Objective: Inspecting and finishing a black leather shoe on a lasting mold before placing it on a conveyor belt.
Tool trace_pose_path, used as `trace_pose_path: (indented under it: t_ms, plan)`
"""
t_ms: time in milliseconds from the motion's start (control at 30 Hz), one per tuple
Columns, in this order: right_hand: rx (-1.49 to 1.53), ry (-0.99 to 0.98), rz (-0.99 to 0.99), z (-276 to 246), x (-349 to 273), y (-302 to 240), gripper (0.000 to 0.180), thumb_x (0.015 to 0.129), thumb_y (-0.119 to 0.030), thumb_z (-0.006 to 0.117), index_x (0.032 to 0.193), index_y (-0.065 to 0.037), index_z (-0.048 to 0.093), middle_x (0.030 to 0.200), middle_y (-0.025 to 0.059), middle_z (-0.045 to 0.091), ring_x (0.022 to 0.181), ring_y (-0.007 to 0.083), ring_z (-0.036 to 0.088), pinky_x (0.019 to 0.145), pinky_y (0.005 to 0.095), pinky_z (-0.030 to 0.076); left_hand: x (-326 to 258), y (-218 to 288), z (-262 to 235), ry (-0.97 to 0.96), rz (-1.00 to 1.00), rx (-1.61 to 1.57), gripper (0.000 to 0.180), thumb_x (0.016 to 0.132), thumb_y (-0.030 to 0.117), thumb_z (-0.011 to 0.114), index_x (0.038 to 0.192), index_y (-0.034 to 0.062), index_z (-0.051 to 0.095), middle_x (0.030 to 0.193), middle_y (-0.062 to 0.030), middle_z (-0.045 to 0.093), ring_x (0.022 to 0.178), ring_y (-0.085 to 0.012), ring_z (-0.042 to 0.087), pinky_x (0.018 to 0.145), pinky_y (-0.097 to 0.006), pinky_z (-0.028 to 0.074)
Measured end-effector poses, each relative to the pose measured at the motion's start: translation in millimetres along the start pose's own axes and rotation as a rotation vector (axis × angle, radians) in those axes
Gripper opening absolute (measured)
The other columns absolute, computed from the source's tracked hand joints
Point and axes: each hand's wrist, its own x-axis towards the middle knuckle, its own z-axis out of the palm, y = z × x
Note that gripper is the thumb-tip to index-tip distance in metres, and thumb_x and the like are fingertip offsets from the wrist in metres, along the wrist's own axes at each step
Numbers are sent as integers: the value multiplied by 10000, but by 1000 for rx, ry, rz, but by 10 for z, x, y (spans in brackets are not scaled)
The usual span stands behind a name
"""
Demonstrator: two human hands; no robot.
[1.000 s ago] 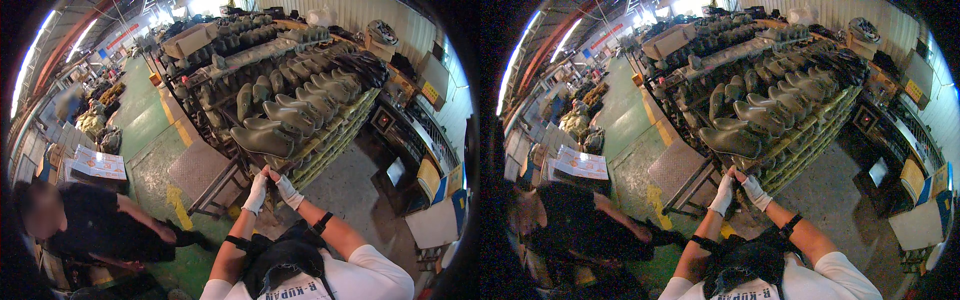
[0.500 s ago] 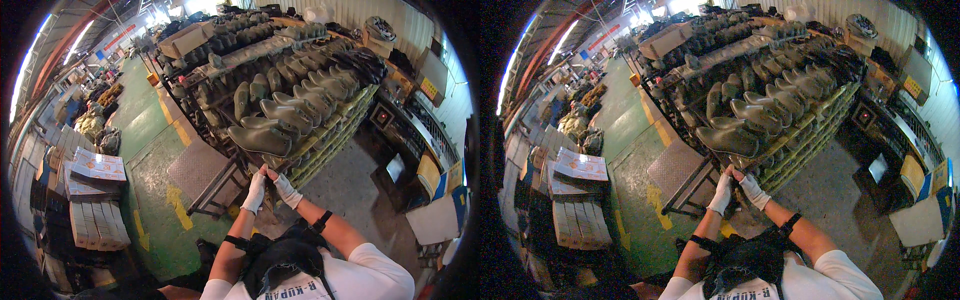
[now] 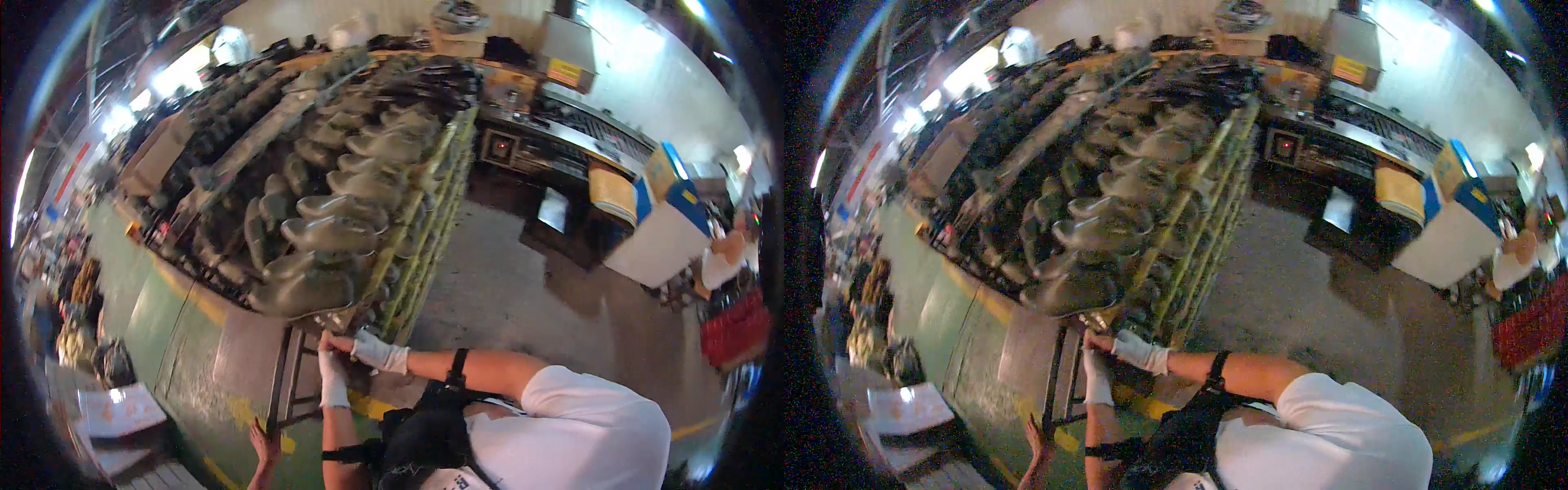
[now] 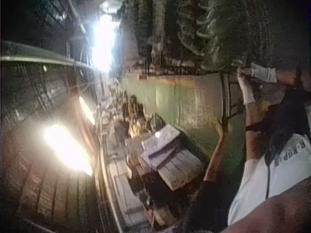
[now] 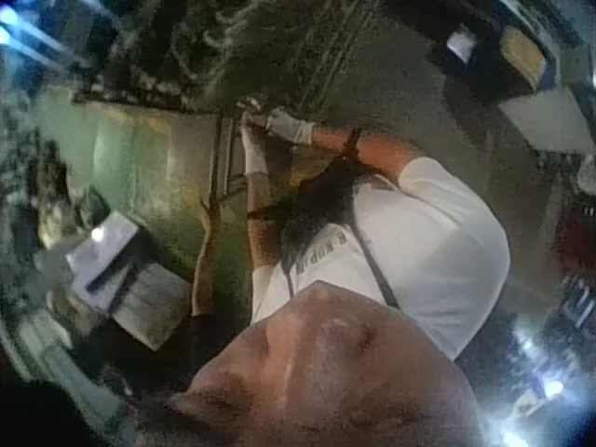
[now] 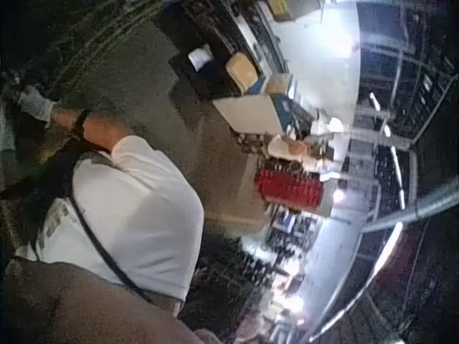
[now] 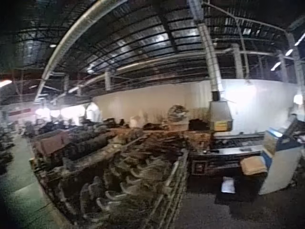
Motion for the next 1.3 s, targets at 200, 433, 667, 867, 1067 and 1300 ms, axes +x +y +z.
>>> trace_pose_path:
  t_ms: [200, 433, 667, 867, 1067, 1300]
  plan:
    - [85, -22, -390, -83, 4, 0, 387, 942, -413, 600, 1084, -56, 646, 1043, 7, 633, 929, 130, 564, 844, 294, 450, 4, -18, 52, -248, -2, 143, 587, 856, 564, 610, 1117, 38, 595, 1049, -95, 631, 948, -250, 622, 844, -399, 516]
    - [155, -67, -451, 19, 52, -31, 369, 937, -380, 618, 1148, -76, 620, 1068, 30, 635, 1007, 154, 559, 907, 322, 448, 406, -132, -527, -255, -96, 50, 665, 853, 599, 587, 1213, 40, 570, 1150, -110, 620, 1026, -280, 612, 900, -425, 501]
    - [-200, -73, -67, -16, 24, 84, 410, 958, -344, 568, 1257, -66, 613, 1143, 33, 650, 976, 142, 589, 895, 306, 461, 91, 54, -252, -285, -46, 115, 470, 904, 505, 544, 842, 50, 645, 883, -67, 668, 808, -225, 620, 763, -366, 491]
    - [-343, 47, -357, -350, 56, 453, 401, 1013, -239, 440, 1303, 9, 563, 1311, 82, 594, 1203, 171, 538, 1064, 313, 367, -27, -7, 209, -454, 41, 48, 352, 921, 393, 586, 815, 64, 651, 824, -22, 650, 803, -172, 616, 737, -296, 470]
    - [36, 199, -161, -33, -92, 116, 495, 995, -408, 475, 1296, -27, 566, 1277, 21, 572, 1193, 133, 495, 1063, 311, 343, 126, -105, 118, -420, 216, 295, 485, 979, 453, 503, 1050, 1, 663, 989, -10, 634, 921, -125, 542, 860, -301, 415]
    - [8, 312, -270, -202, -94, 255, 483, 992, -373, 493, 1326, -26, 535, 1349, 26, 525, 1261, 137, 448, 1095, 319, 314, -44, -12, 352, -469, 39, 128, 412, 961, 431, 552, 1054, 40, 646, 1010, 15, 616, 933, -112, 549, 843, -288, 437]
